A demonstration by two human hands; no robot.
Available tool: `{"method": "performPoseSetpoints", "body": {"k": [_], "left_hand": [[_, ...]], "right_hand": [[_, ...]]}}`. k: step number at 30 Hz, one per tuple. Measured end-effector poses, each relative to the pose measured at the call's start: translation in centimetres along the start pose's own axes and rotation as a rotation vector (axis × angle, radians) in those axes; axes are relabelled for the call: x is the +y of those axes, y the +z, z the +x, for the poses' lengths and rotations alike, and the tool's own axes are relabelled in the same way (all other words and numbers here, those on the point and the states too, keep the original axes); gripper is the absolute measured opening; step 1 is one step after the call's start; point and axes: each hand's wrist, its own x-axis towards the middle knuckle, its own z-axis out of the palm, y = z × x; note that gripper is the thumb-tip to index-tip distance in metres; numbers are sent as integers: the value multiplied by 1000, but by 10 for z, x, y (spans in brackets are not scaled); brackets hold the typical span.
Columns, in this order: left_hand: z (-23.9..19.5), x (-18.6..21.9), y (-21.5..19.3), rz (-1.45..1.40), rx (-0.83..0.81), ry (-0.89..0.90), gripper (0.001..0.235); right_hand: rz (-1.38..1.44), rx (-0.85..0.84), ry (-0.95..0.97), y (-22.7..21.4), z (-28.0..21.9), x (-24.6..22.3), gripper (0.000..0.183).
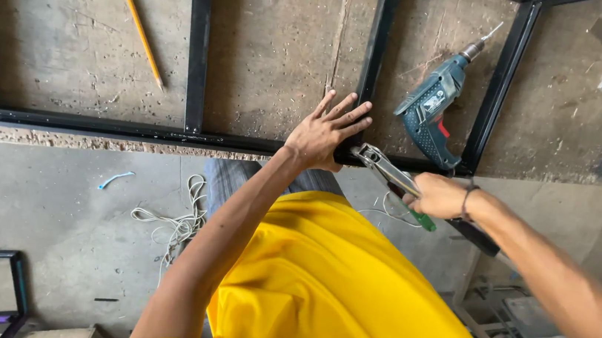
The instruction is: Assembling a metal frame by drilling holes and installing rivets using a pop riveter
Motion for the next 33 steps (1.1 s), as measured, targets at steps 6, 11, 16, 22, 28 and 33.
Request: {"method": "performPoseSetpoints", "body": {"k": [6, 11, 16, 22, 28, 33], "left_hand": [[0, 0, -1, -13, -10, -4, 118], [-2, 0, -5, -17, -20, -12, 117], [0, 0, -2, -31, -23, -6, 115], [-1, 0, -5, -19, -10, -17, 113], [-2, -1, -6, -11, 5, -10, 115], [-2, -1, -4, -14, 12, -7, 116]], "right_hand": [[40, 76, 9, -21, -8, -41, 50], [45, 324, -69, 43, 40, 6, 56], [92, 471, -163, 48, 43, 1, 47], [-8, 523, -86, 49, 58, 12, 32], [-196, 230, -92, 25, 26, -5, 38], [-161, 26, 60, 15, 14, 2, 37]]}}
